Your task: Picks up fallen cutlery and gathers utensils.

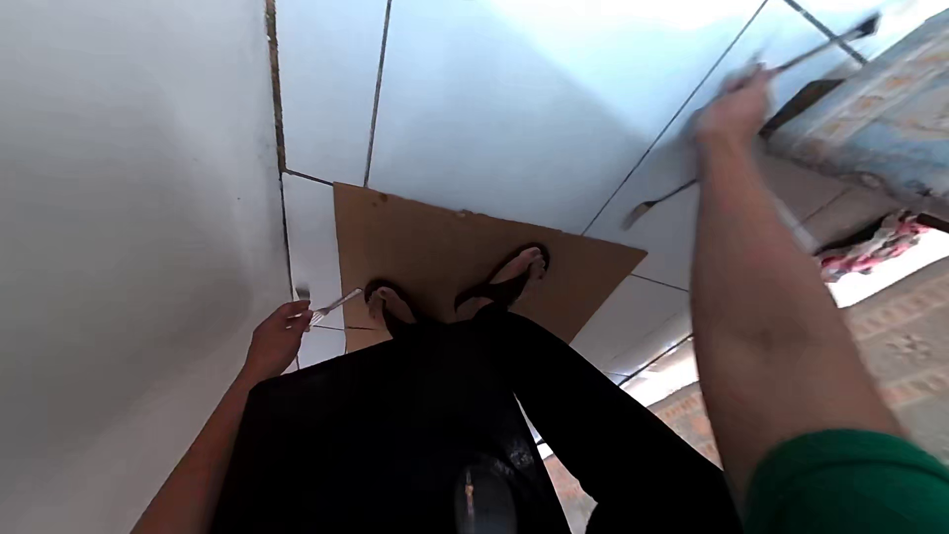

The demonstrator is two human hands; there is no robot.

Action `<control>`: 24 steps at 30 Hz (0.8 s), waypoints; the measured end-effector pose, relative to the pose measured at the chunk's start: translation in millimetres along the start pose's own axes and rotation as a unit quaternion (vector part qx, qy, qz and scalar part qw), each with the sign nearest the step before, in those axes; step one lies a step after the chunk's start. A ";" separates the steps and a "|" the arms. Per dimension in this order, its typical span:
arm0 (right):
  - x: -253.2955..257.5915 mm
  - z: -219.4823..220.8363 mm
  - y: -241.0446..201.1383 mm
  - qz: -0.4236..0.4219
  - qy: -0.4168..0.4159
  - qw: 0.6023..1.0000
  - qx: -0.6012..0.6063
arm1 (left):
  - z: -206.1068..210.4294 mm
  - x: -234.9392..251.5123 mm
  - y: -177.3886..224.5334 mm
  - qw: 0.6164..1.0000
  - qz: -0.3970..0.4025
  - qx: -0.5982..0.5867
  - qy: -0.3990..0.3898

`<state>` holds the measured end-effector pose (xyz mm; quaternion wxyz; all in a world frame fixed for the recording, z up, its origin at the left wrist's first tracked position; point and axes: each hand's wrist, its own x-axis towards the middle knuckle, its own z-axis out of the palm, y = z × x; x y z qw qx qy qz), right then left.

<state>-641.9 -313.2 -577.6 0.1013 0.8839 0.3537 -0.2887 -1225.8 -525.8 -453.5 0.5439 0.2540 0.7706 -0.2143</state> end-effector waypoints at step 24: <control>-66.1 31.3 47.0 0.244 0.088 0.965 0.039 | -4.5 8.1 -28.0 0.995 0.008 0.069 -0.066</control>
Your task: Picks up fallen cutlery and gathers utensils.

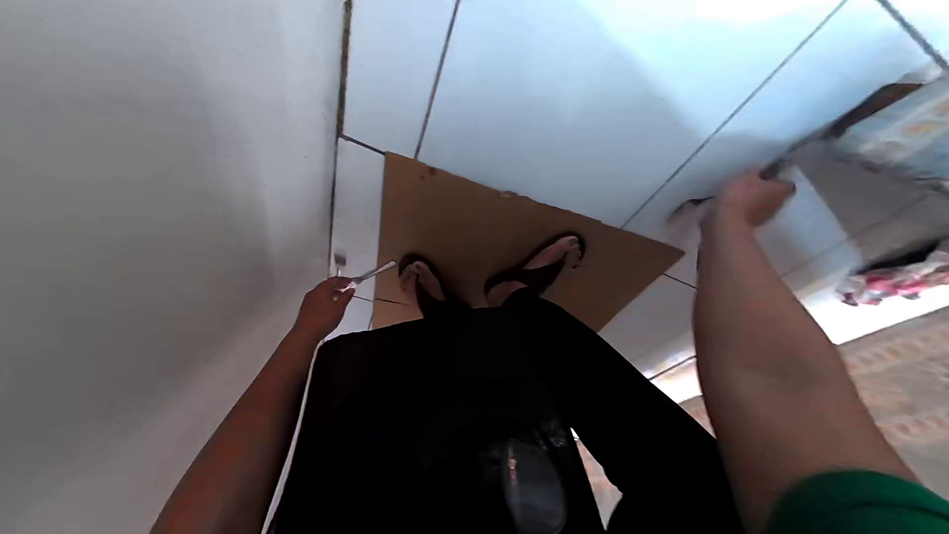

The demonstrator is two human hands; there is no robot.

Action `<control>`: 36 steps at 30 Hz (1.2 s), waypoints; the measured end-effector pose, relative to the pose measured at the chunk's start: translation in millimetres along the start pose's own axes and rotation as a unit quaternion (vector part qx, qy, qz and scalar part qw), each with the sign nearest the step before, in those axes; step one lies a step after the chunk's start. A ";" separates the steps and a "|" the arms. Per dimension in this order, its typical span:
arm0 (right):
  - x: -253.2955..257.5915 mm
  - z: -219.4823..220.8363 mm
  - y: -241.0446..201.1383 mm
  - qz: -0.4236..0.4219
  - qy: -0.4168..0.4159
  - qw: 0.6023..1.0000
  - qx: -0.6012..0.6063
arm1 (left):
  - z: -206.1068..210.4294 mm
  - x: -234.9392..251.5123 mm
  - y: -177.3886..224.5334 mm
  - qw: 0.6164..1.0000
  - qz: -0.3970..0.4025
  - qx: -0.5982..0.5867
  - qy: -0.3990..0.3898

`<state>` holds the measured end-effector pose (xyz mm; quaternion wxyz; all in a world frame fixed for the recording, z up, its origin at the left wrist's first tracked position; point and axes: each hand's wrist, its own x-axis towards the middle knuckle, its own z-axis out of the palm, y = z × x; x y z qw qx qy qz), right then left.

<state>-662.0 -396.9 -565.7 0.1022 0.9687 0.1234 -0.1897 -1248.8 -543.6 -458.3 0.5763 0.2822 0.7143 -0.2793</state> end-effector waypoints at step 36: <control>-460.4 229.3 36.6 -0.731 -0.500 0.411 -0.217 | 17.6 6.7 -12.0 0.947 -0.013 0.248 -0.202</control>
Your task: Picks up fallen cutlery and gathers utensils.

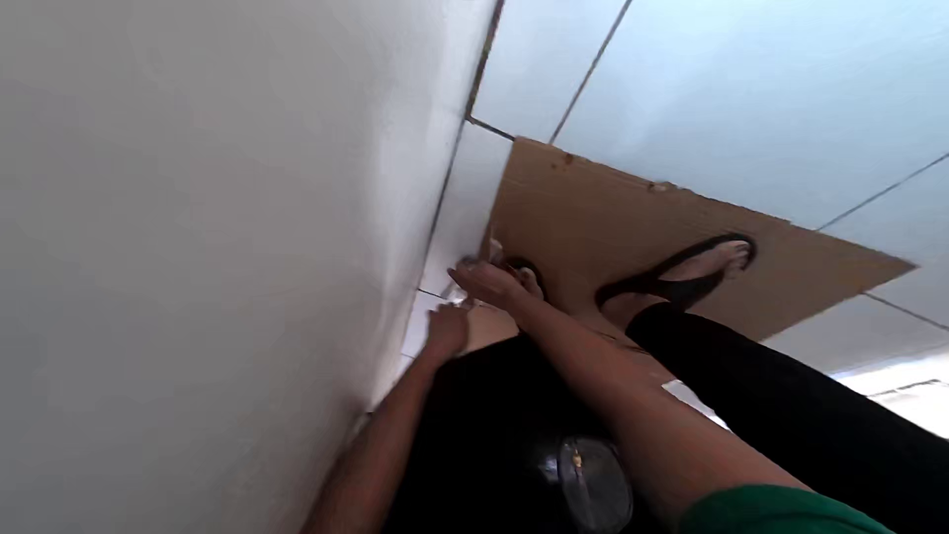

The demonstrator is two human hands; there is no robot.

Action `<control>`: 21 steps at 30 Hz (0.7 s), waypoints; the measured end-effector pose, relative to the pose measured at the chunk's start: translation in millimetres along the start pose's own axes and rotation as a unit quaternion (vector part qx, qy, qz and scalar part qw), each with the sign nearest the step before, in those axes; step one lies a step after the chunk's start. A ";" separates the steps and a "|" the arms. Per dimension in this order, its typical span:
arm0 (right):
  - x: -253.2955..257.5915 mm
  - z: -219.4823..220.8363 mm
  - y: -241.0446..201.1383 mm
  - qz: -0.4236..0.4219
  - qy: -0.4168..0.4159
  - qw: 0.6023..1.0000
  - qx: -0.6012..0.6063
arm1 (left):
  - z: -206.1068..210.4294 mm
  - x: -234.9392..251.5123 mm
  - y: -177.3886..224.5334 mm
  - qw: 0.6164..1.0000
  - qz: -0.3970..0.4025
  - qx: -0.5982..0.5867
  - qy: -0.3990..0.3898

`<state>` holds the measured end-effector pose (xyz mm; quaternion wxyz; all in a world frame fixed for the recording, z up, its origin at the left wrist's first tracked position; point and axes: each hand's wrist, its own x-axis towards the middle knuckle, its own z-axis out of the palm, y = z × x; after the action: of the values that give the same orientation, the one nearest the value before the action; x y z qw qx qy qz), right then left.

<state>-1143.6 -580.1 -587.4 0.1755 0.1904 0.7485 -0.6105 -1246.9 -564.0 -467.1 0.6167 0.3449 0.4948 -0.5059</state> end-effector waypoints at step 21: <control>-308.1 -147.9 33.1 0.434 0.148 0.889 0.017 | -19.9 -82.7 26.3 0.954 0.145 -0.211 0.153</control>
<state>-864.7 -450.8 -434.4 0.3066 0.5870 0.5981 -0.4513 -1226.7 -515.7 -395.2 0.6588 0.3483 0.6236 -0.2360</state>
